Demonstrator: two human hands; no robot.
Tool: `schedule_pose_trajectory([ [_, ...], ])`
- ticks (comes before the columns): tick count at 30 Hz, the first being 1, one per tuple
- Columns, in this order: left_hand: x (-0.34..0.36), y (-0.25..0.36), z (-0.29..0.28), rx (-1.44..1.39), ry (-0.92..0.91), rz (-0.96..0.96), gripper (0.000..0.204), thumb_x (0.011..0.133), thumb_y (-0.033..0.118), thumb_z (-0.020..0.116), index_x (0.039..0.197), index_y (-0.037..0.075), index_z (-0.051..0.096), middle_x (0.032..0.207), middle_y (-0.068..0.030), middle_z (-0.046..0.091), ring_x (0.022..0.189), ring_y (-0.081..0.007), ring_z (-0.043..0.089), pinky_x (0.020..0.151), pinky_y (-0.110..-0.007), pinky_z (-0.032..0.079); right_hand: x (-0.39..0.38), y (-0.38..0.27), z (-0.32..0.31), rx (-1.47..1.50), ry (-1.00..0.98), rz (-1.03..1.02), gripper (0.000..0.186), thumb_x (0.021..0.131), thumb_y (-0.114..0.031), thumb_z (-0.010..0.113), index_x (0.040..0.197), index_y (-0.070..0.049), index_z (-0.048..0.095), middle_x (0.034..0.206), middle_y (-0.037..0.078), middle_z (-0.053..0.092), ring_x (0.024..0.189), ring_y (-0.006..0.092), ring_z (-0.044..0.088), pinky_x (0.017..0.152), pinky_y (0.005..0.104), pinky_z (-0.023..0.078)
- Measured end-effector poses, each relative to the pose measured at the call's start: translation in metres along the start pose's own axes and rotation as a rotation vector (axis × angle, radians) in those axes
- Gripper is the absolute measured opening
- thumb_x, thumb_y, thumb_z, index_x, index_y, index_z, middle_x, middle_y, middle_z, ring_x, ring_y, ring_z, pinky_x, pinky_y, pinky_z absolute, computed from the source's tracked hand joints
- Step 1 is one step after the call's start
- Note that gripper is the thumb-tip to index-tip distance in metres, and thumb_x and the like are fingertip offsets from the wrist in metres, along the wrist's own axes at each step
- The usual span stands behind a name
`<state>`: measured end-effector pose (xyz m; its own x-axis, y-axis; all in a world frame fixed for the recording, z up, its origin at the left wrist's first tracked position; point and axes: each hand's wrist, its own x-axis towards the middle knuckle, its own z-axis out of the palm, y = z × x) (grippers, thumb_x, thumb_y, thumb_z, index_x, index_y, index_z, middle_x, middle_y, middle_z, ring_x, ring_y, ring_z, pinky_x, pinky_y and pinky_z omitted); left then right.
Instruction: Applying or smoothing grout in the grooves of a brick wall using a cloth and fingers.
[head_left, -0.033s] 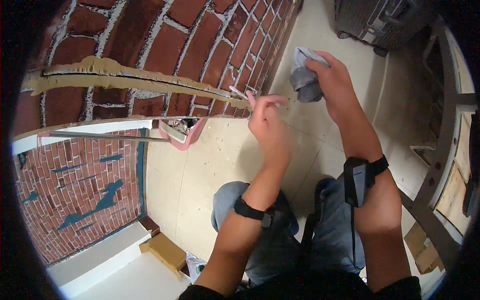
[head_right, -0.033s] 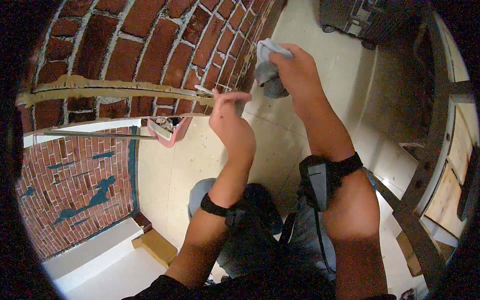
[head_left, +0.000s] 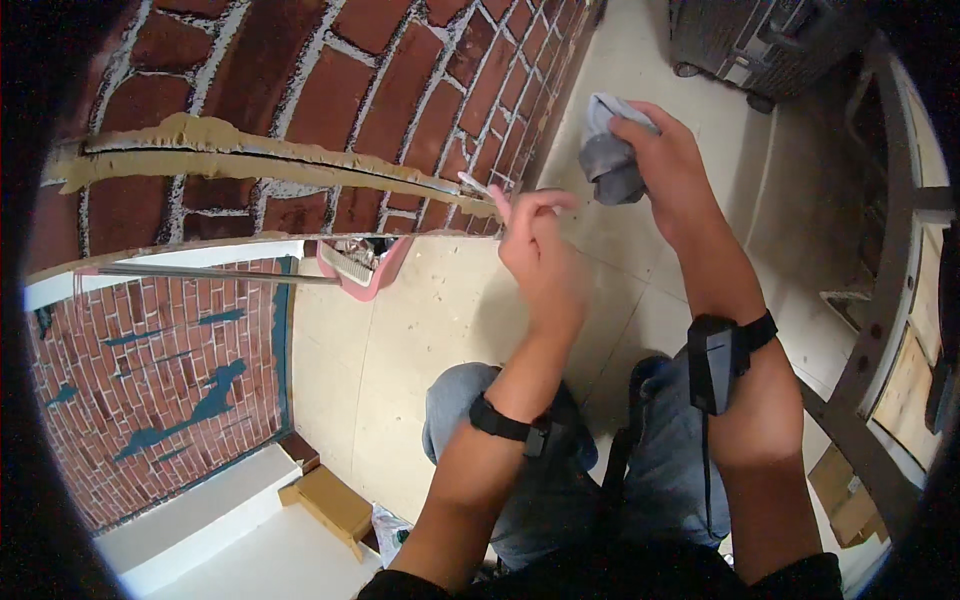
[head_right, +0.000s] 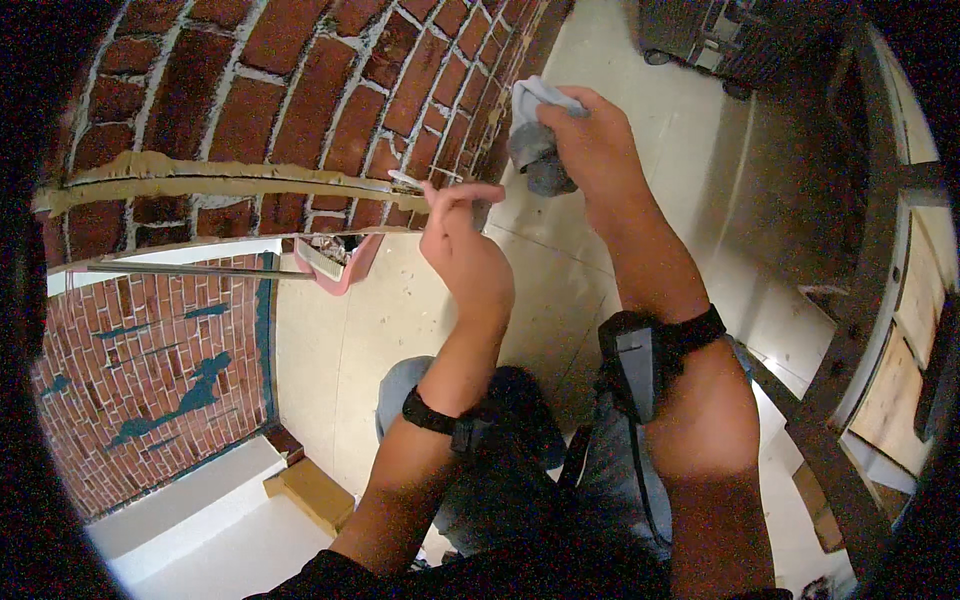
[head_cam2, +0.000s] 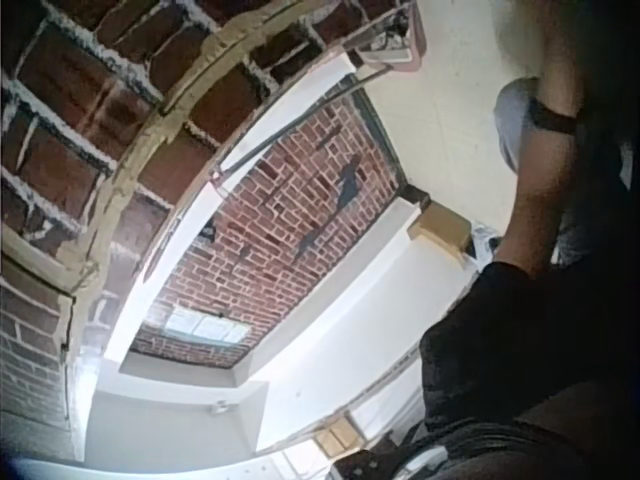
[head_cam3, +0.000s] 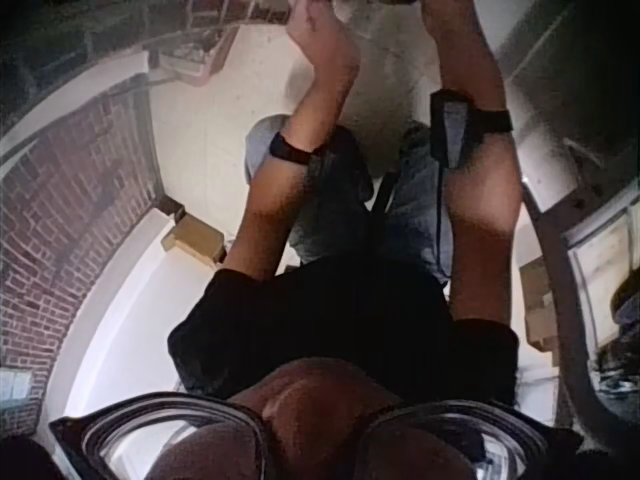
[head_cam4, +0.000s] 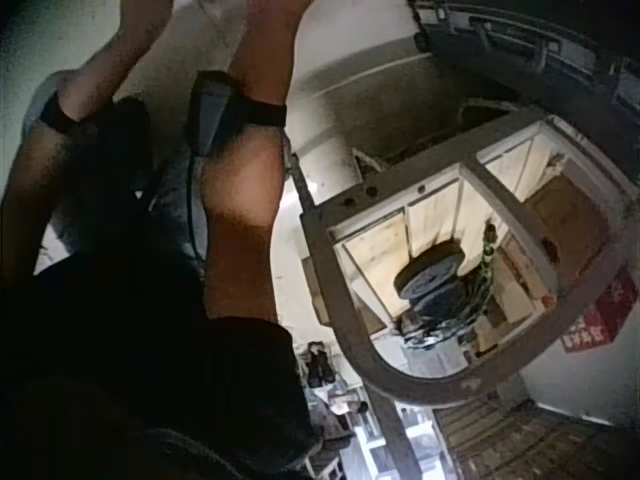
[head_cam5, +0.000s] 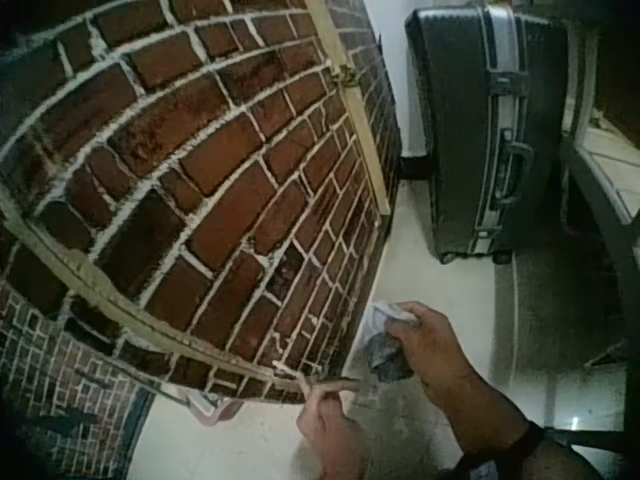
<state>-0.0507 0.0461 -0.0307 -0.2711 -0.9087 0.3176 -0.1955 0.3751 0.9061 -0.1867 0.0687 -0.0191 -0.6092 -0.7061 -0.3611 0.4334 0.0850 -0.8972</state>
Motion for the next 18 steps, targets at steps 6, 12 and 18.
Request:
schedule_pose_trajectory([
  [6,0.007,0.002,-0.002,0.03,0.12,0.019,0.03,0.084,0.004,0.034,0.069,-0.002,0.06,0.07,-0.0087,0.062,0.066,-0.0143,0.052,0.114,-0.041,0.012,0.0,-0.002,0.004,-0.02,-0.002,0.035,0.034,0.084,-0.016,0.058,0.115,-0.002,0.055,0.089,0.006,0.062,0.078,0.014,0.059,0.066,0.0287,0.047],
  [12,0.011,0.0,-0.003,0.015,0.148,-0.001,0.031,0.083,0.004,0.032,0.068,-0.003,0.059,0.07,-0.01,0.063,0.068,-0.0142,0.054,0.113,-0.041,0.014,0.008,0.005,0.001,-0.051,-0.01,-0.006,0.033,0.085,-0.015,0.058,0.115,-0.002,0.055,0.087,0.006,0.063,0.075,0.0141,0.061,0.064,0.0279,0.048],
  [18,0.012,0.0,-0.001,0.008,0.159,0.02,0.03,0.082,0.004,0.032,0.067,-0.003,0.057,0.068,-0.0101,0.062,0.072,-0.0142,0.054,0.113,-0.04,0.016,0.009,0.005,0.0,-0.023,-0.015,-0.001,0.032,0.084,-0.015,0.058,0.113,-0.001,0.055,0.089,0.006,0.063,0.074,0.0142,0.061,0.064,0.0272,0.048],
])
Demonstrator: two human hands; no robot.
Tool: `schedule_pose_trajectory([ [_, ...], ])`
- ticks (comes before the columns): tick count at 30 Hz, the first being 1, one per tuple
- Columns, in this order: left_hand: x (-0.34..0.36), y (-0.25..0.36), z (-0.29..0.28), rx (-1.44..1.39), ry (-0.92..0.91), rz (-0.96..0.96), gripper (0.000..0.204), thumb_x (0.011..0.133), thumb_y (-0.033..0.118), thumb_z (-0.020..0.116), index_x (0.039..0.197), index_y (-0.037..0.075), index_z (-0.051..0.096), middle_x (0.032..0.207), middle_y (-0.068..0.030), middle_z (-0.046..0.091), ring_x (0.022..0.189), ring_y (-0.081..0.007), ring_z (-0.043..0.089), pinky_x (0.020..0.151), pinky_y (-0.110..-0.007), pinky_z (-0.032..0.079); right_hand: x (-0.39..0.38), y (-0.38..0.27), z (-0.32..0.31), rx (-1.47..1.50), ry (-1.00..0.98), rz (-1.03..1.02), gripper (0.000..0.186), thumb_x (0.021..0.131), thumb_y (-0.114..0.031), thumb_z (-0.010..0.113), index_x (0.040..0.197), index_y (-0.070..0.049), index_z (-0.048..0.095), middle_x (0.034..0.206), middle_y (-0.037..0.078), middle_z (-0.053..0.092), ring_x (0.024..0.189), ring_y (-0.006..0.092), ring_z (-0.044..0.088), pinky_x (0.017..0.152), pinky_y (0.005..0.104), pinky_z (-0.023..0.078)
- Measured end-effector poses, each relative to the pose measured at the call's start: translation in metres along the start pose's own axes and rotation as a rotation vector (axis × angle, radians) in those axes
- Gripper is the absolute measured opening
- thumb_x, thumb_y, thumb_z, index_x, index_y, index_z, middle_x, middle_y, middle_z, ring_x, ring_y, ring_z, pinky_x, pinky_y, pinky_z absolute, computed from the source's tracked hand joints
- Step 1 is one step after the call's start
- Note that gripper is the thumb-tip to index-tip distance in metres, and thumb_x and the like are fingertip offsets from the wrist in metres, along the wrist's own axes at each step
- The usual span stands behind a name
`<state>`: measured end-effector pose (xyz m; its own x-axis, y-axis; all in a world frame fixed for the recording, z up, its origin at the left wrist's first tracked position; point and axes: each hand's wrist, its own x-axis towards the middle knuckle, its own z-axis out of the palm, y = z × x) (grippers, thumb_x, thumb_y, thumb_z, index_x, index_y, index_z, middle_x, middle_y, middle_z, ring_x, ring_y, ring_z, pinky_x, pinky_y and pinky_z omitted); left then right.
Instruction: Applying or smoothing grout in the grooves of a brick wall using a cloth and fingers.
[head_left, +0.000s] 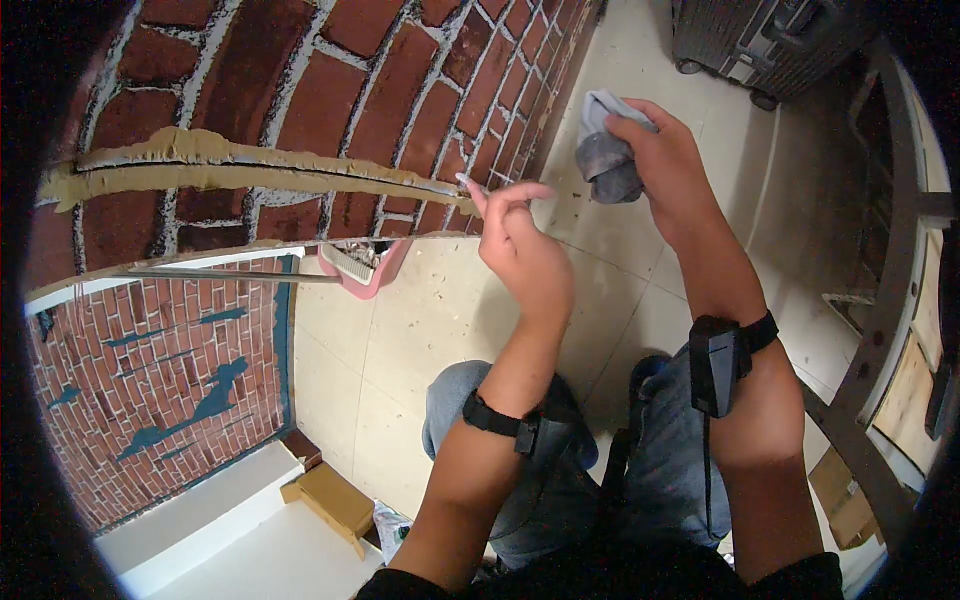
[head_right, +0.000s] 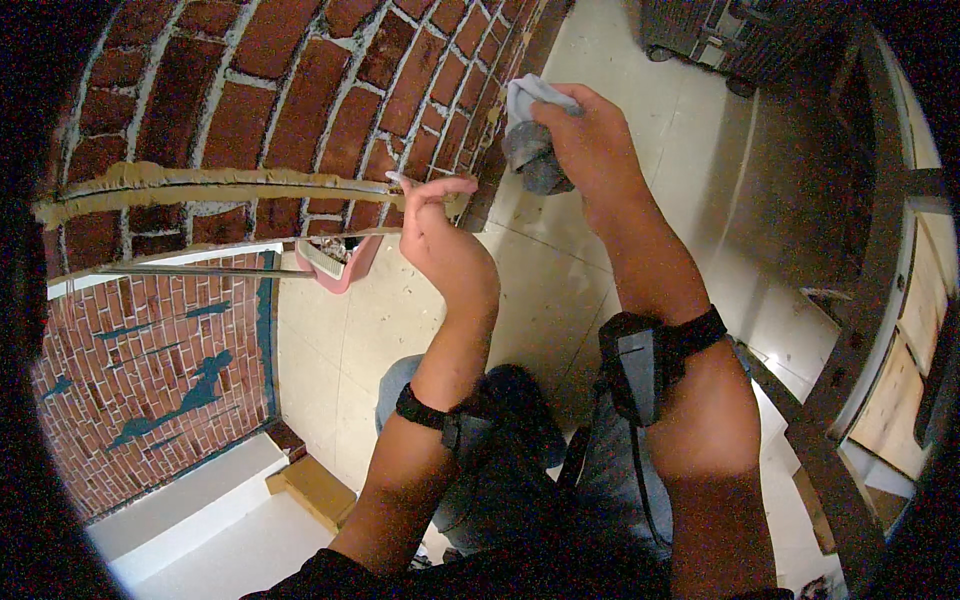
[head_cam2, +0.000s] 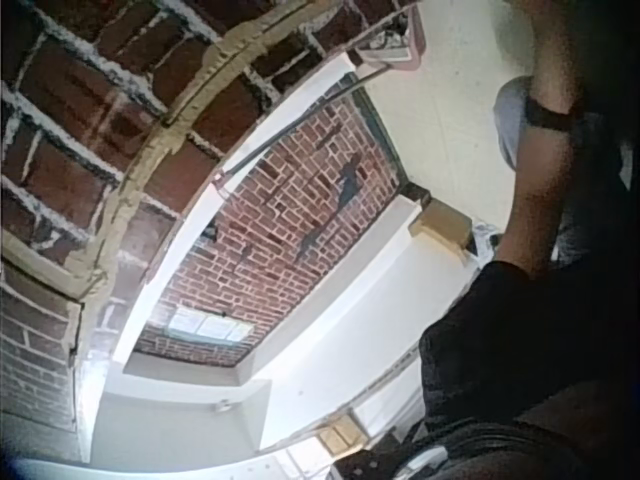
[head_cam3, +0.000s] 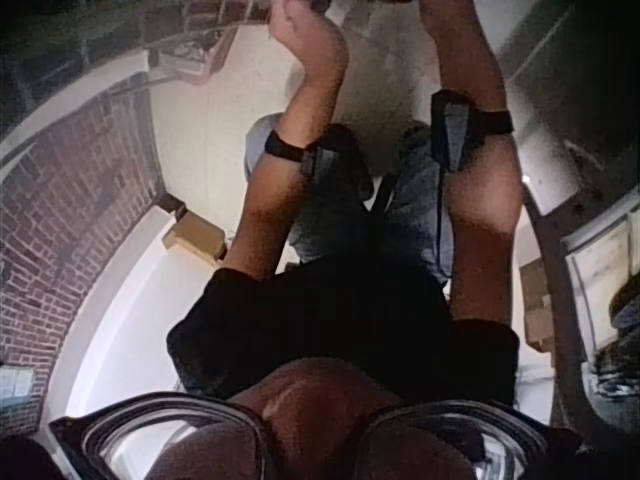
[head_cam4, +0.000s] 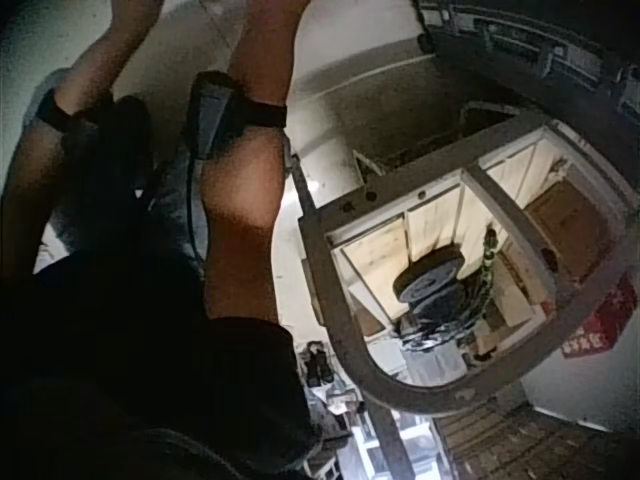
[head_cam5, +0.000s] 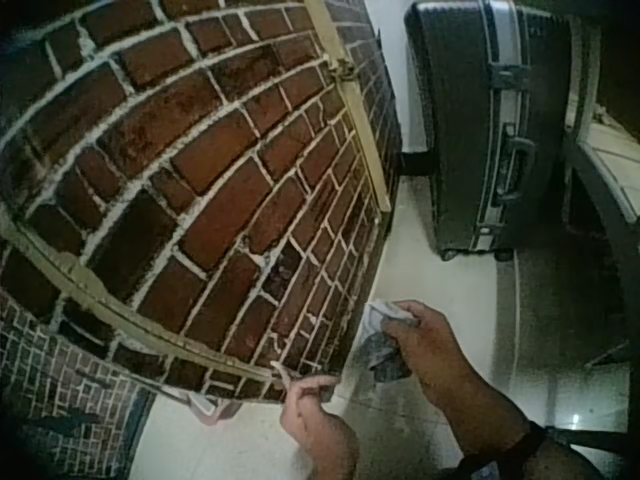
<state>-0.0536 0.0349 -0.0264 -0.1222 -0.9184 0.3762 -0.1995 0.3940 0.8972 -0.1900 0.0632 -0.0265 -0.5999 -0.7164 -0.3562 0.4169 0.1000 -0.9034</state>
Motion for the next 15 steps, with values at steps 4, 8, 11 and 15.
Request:
schedule_pose_trajectory([
  [4,-0.001,0.001,-0.001,0.003,-0.009,-0.023,0.024,0.082,-0.001,0.036,0.073,-0.001,0.057,0.058,-0.0022,0.045,0.058,-0.011,0.041,0.11,-0.041,0.024,-0.001,0.001,0.001,-0.01,-0.016,-0.041,0.032,0.084,-0.015,0.058,0.113,-0.003,0.056,0.091,0.006,0.062,0.076,0.0142,0.06,0.065,0.0272,0.048],
  [8,-0.004,0.001,-0.005,-0.198,-0.088,-0.266,0.027,0.088,0.014,0.037,0.091,0.002,0.06,0.089,-0.0099,0.064,0.084,-0.0181,0.057,0.098,-0.038,0.036,-0.014,0.002,0.011,-0.387,-0.341,-0.025,0.036,0.083,-0.019,0.059,0.116,-0.007,0.057,0.092,0.005,0.062,0.079,0.0125,0.057,0.068,0.0266,0.046],
  [11,-0.014,0.007,-0.008,-0.551,-0.037,-0.962,0.036,0.089,0.035,0.045,0.112,0.007,0.051,0.111,-0.0065,0.055,0.099,-0.0204,0.055,0.084,-0.037,0.044,-0.013,0.005,0.007,-0.497,-0.697,0.111,0.034,0.082,-0.021,0.059,0.113,-0.007,0.061,0.091,0.004,0.063,0.079,0.0119,0.055,0.068,0.0266,0.046],
  [15,-0.008,-0.029,-0.037,-0.738,-0.096,-1.242,0.029,0.089,0.025,0.041,0.109,0.007,0.052,0.107,-0.0079,0.057,0.097,-0.0242,0.056,0.086,-0.04,0.045,-0.01,0.02,0.027,-0.736,-0.686,-0.17,0.023,0.083,-0.022,0.057,0.096,-0.004,0.066,0.084,0.006,0.065,0.074,0.0134,0.058,0.067,0.0293,0.047],
])
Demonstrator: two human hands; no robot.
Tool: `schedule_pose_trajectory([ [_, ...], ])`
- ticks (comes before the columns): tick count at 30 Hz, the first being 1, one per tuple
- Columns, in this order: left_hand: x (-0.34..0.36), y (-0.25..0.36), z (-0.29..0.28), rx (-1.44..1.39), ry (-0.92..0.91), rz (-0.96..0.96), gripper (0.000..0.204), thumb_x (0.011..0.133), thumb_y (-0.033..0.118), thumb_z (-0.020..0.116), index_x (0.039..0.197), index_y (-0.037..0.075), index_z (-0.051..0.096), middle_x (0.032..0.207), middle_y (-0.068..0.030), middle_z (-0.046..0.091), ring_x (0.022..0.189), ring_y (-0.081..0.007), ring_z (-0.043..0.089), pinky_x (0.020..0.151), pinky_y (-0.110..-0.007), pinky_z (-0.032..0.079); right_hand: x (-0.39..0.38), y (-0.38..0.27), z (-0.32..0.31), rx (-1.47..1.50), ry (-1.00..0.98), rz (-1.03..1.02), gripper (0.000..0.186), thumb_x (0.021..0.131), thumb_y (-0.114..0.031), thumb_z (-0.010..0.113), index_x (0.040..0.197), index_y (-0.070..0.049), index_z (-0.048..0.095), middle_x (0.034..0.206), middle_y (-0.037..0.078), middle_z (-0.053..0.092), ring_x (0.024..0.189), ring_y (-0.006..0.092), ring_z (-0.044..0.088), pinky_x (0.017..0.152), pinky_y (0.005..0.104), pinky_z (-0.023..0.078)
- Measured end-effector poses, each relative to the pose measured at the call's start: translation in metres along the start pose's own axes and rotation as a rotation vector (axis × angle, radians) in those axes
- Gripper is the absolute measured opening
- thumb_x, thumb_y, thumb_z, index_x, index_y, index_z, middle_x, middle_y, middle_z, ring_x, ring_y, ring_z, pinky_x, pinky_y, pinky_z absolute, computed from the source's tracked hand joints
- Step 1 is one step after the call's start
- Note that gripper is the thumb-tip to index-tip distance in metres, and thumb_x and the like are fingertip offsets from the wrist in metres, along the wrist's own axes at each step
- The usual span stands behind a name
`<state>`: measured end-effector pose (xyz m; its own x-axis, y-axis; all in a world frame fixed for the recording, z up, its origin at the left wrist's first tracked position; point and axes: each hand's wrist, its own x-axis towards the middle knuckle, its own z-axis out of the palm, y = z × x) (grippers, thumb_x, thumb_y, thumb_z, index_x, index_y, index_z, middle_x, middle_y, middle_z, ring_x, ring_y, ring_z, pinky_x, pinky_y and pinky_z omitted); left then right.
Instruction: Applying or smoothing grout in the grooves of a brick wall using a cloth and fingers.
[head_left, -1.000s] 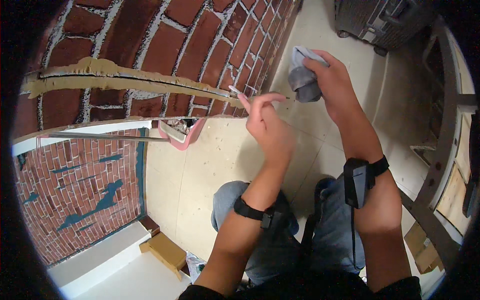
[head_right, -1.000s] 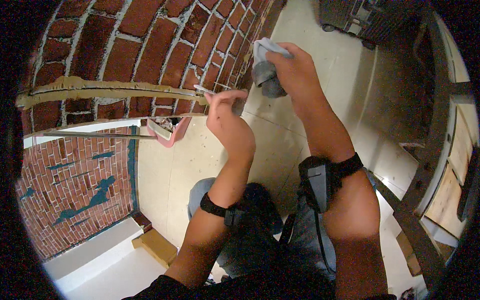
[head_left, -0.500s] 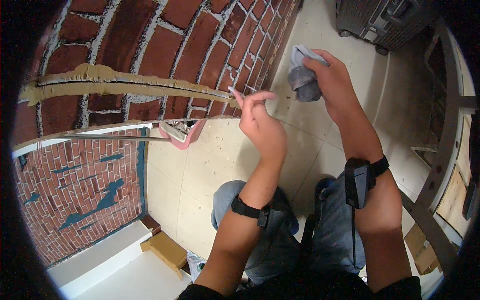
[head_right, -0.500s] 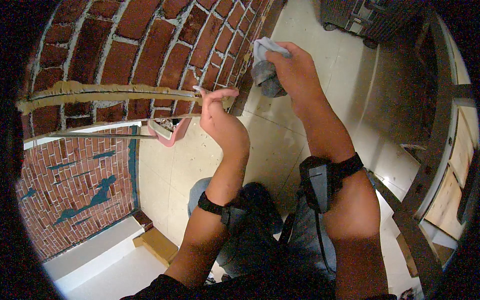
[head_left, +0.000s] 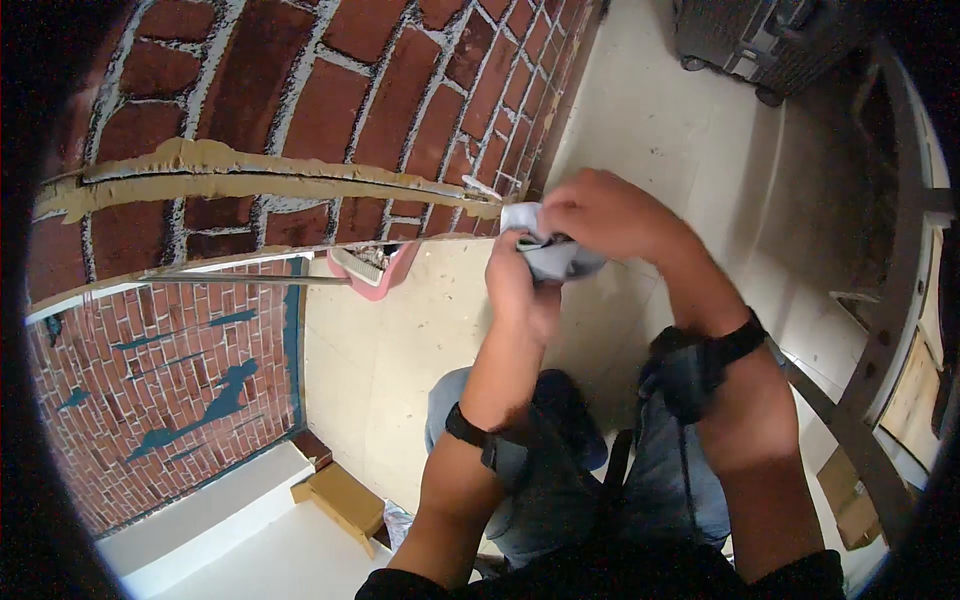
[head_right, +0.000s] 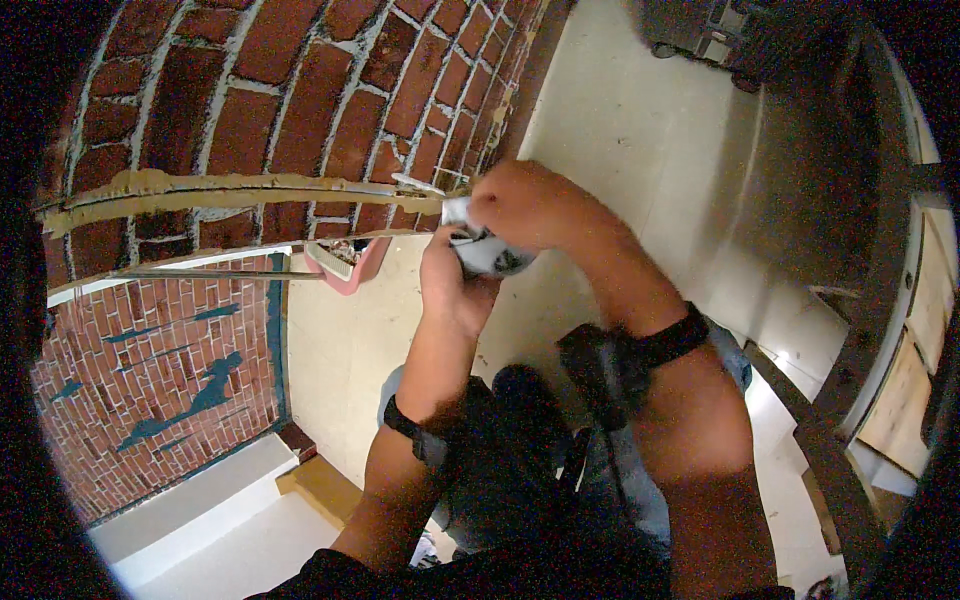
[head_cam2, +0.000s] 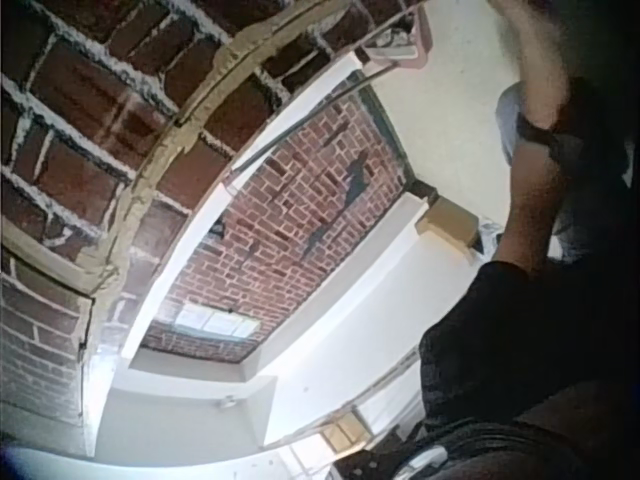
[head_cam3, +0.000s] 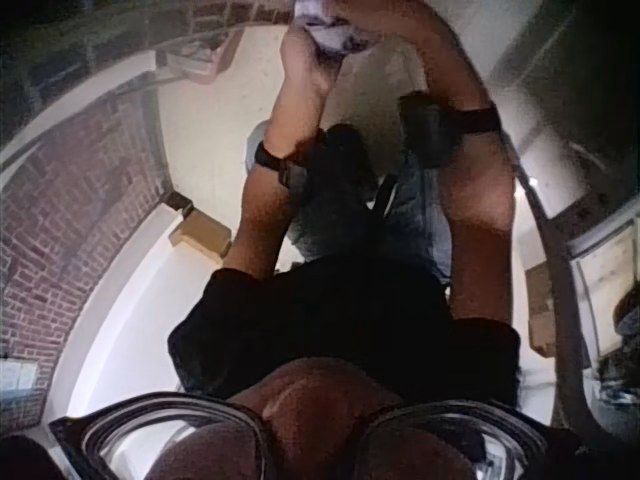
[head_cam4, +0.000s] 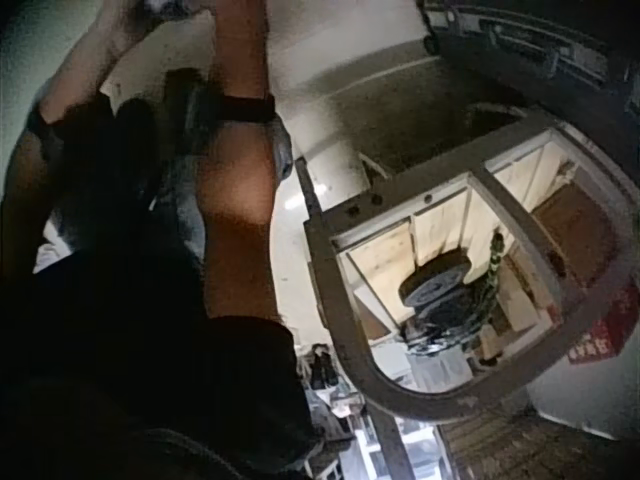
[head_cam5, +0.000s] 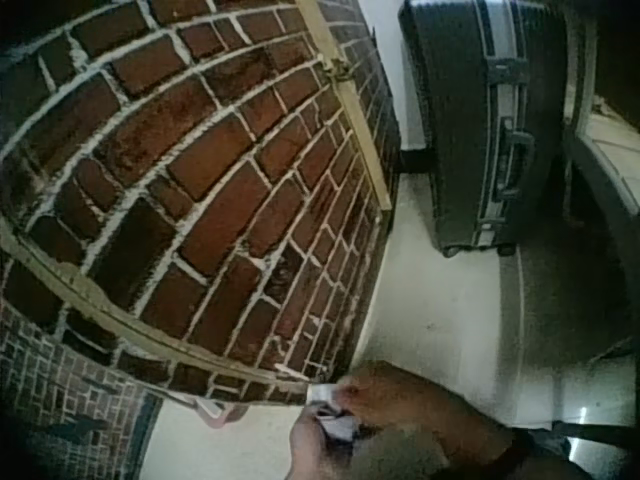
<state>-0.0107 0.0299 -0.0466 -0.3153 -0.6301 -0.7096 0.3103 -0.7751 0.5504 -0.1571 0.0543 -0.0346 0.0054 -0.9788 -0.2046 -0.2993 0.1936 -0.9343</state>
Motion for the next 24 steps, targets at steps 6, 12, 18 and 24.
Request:
schedule_pose_trajectory([
  [6,0.008,-0.01,-0.011,-0.071,0.047,-0.072,0.026,0.089,0.018,0.038,0.106,0.007,0.053,0.101,-0.0075,0.06,0.096,-0.024,0.057,0.087,-0.04,0.045,0.025,-0.02,0.039,0.206,0.488,-0.196,0.013,0.081,-0.01,0.063,0.088,0.001,0.062,0.079,0.011,0.065,0.072,0.0159,0.064,0.066,0.0285,0.05],
  [12,0.007,-0.009,-0.016,-0.074,-0.006,-0.067,0.018,0.085,0.017,0.037,0.09,0.008,0.052,0.084,-0.0055,0.059,0.079,-0.0193,0.056,0.076,-0.035,0.045,0.034,-0.018,0.048,0.239,0.488,-0.259,0.012,0.078,-0.005,0.065,0.088,0.002,0.062,0.084,0.01,0.064,0.076,0.017,0.065,0.069,0.0289,0.051],
  [18,0.008,-0.005,-0.015,-0.109,0.009,-0.046,0.017,0.085,0.016,0.039,0.091,0.008,0.052,0.084,-0.0048,0.059,0.079,-0.0186,0.056,0.077,-0.034,0.045,0.038,-0.018,0.05,0.091,0.549,-0.301,0.01,0.077,-0.007,0.065,0.084,0.0,0.062,0.082,0.012,0.062,0.075,0.0252,0.063,0.068,0.0342,0.049],
  [24,0.011,-0.002,-0.021,-0.088,0.001,-0.064,0.027,0.089,0.019,0.037,0.108,0.007,0.053,0.106,-0.0072,0.061,0.097,-0.0231,0.057,0.087,-0.038,0.044,0.042,-0.019,0.055,0.021,0.621,-0.334,0.008,0.075,-0.01,0.064,0.078,-0.003,0.062,0.081,0.014,0.06,0.074,0.032,0.06,0.068,0.0387,0.048],
])
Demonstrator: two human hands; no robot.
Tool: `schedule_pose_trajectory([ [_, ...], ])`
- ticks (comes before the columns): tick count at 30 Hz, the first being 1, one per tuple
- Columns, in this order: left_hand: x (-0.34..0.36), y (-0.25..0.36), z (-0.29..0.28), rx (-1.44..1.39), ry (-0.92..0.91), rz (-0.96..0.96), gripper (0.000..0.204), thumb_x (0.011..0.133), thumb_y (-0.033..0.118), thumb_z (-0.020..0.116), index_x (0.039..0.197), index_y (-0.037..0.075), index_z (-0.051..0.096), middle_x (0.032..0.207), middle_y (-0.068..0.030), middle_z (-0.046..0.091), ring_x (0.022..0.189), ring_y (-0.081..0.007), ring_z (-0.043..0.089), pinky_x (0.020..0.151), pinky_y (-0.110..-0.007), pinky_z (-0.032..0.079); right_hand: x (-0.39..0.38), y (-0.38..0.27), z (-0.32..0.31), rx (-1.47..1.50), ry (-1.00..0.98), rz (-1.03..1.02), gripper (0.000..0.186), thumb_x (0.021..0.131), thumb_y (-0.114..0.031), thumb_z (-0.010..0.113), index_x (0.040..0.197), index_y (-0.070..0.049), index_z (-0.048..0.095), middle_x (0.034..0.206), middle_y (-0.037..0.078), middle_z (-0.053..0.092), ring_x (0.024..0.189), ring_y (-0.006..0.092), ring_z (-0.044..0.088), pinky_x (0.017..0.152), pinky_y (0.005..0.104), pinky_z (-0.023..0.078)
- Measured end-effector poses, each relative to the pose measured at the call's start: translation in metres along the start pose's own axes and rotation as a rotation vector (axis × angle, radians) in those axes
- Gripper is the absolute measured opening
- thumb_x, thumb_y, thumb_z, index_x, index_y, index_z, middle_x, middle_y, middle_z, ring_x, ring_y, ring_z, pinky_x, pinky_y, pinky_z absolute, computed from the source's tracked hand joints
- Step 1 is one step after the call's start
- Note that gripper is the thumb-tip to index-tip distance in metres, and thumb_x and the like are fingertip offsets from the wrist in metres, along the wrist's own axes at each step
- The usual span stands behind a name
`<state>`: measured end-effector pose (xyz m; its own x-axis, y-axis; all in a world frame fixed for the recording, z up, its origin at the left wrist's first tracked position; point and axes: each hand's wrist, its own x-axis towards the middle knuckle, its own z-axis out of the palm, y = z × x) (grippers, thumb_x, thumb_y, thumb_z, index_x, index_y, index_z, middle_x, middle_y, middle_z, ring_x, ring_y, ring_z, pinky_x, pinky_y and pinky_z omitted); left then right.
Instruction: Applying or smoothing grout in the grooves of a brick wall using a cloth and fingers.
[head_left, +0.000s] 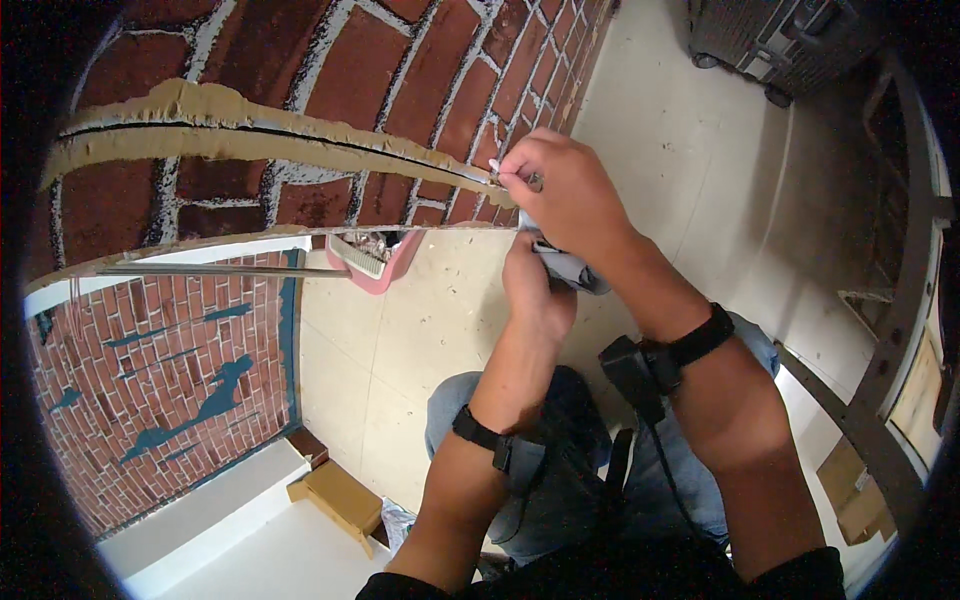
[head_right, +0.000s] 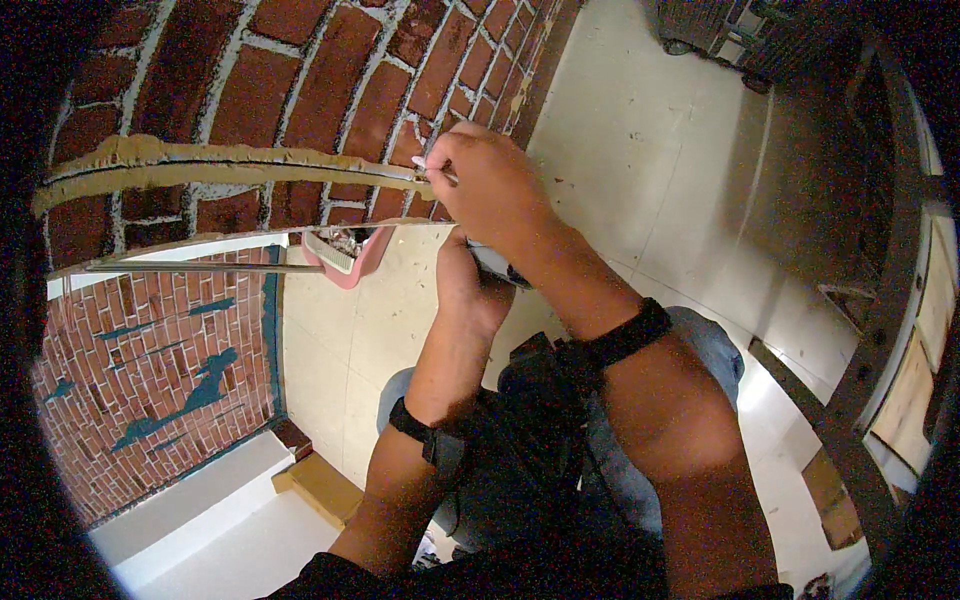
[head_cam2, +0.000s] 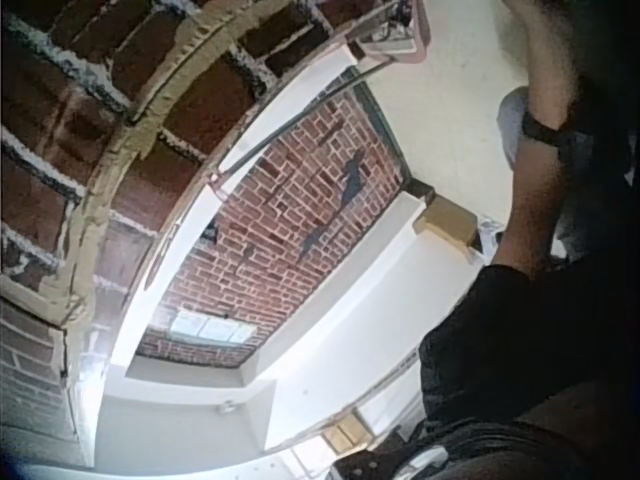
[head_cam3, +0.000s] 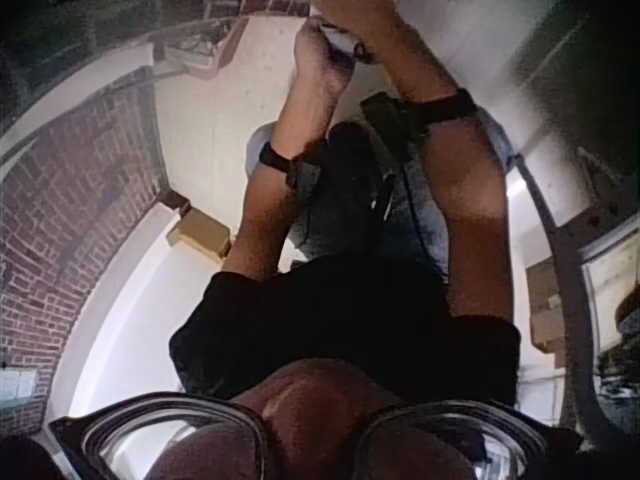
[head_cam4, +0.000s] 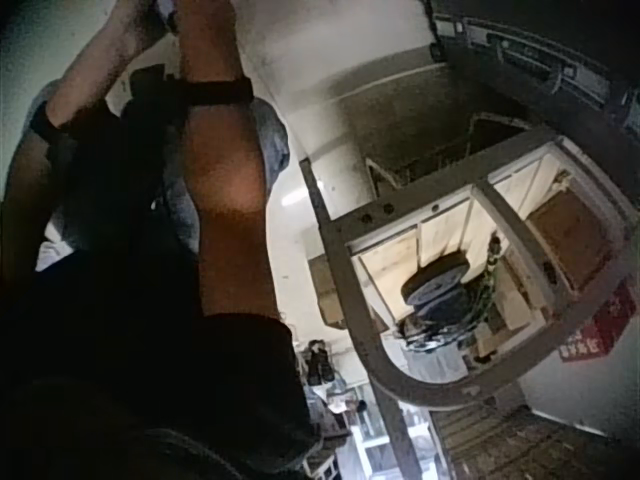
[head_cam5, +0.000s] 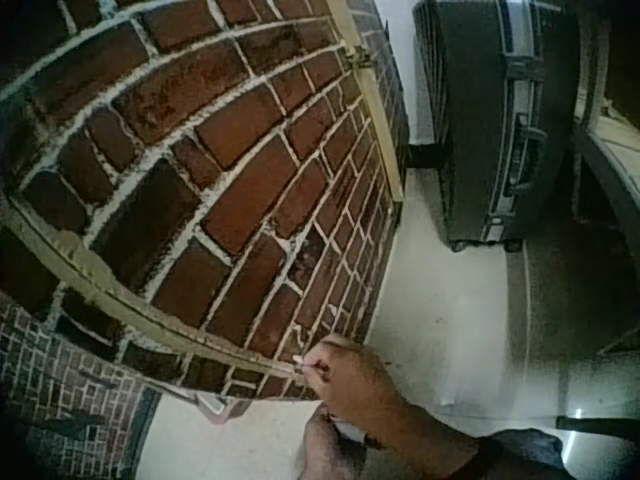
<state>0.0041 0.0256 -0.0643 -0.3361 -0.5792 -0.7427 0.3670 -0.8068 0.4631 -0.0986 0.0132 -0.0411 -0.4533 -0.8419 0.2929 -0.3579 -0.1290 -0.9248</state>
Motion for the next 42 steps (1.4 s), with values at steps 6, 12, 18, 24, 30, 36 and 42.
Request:
schedule_pose_trajectory([
  [6,-0.004,0.0,0.002,0.024,-0.009,0.013,0.026,0.089,0.019,0.038,0.106,0.006,0.053,0.103,-0.0074,0.061,0.096,-0.0222,0.057,0.085,-0.037,0.044,-0.002,0.003,0.009,-0.025,0.061,0.013,0.01,0.071,-0.007,0.065,0.077,-0.002,0.058,0.079,0.012,0.058,0.071,0.0277,0.061,0.066,0.0354,0.048],
  [12,0.002,0.0,-0.008,-0.007,0.042,0.029,0.023,0.086,0.018,0.039,0.098,0.006,0.054,0.093,-0.0071,0.061,0.088,-0.0225,0.057,0.083,-0.037,0.045,0.001,0.013,0.008,0.071,0.063,0.089,0.012,0.069,-0.007,0.065,0.077,-0.003,0.058,0.075,0.013,0.058,0.068,0.0287,0.06,0.063,0.0372,0.048],
  [18,-0.007,0.001,0.005,-0.008,0.031,0.0,0.021,0.084,0.018,0.04,0.096,0.006,0.053,0.091,-0.0068,0.06,0.084,-0.0228,0.057,0.081,-0.036,0.045,0.002,0.011,-0.003,0.223,-0.046,0.274,0.013,0.071,-0.009,0.066,0.08,-0.001,0.061,0.076,0.012,0.06,0.069,0.0232,0.062,0.064,0.0331,0.049],
  [24,-0.004,-0.001,0.002,0.004,0.038,0.005,0.021,0.085,0.017,0.04,0.097,0.007,0.054,0.092,-0.0064,0.06,0.085,-0.0225,0.057,0.083,-0.037,0.045,0.0,0.011,-0.002,0.245,-0.048,0.194,0.011,0.072,-0.011,0.066,0.077,-0.002,0.062,0.077,0.012,0.06,0.069,0.0227,0.063,0.064,0.0325,0.05],
  [30,-0.002,-0.004,0.0,0.001,0.026,0.014,0.019,0.084,0.016,0.04,0.095,0.006,0.052,0.091,-0.0064,0.058,0.084,-0.0204,0.056,0.081,-0.035,0.043,-0.001,0.011,0.003,0.1,-0.007,0.077,0.014,0.071,-0.014,0.068,0.075,-0.002,0.062,0.077,0.013,0.059,0.07,0.0262,0.06,0.063,0.0359,0.048],
  [36,-0.003,-0.005,0.0,0.009,0.008,0.026,0.019,0.084,0.015,0.041,0.096,0.006,0.052,0.091,-0.006,0.058,0.085,-0.02,0.056,0.081,-0.035,0.042,-0.001,0.009,0.004,0.127,0.006,0.105,0.014,0.071,-0.015,0.068,0.075,-0.002,0.062,0.077,0.013,0.058,0.071,0.0279,0.059,0.064,0.0368,0.048],
  [42,-0.004,-0.005,-0.001,-0.001,-0.013,0.031,0.019,0.085,0.014,0.04,0.097,0.005,0.052,0.091,-0.0066,0.059,0.084,-0.0206,0.057,0.08,-0.035,0.044,-0.001,0.012,0.007,0.168,0.055,0.139,0.015,0.068,-0.014,0.068,0.072,-0.001,0.061,0.076,0.013,0.058,0.07,0.0275,0.059,0.064,0.0364,0.047],
])
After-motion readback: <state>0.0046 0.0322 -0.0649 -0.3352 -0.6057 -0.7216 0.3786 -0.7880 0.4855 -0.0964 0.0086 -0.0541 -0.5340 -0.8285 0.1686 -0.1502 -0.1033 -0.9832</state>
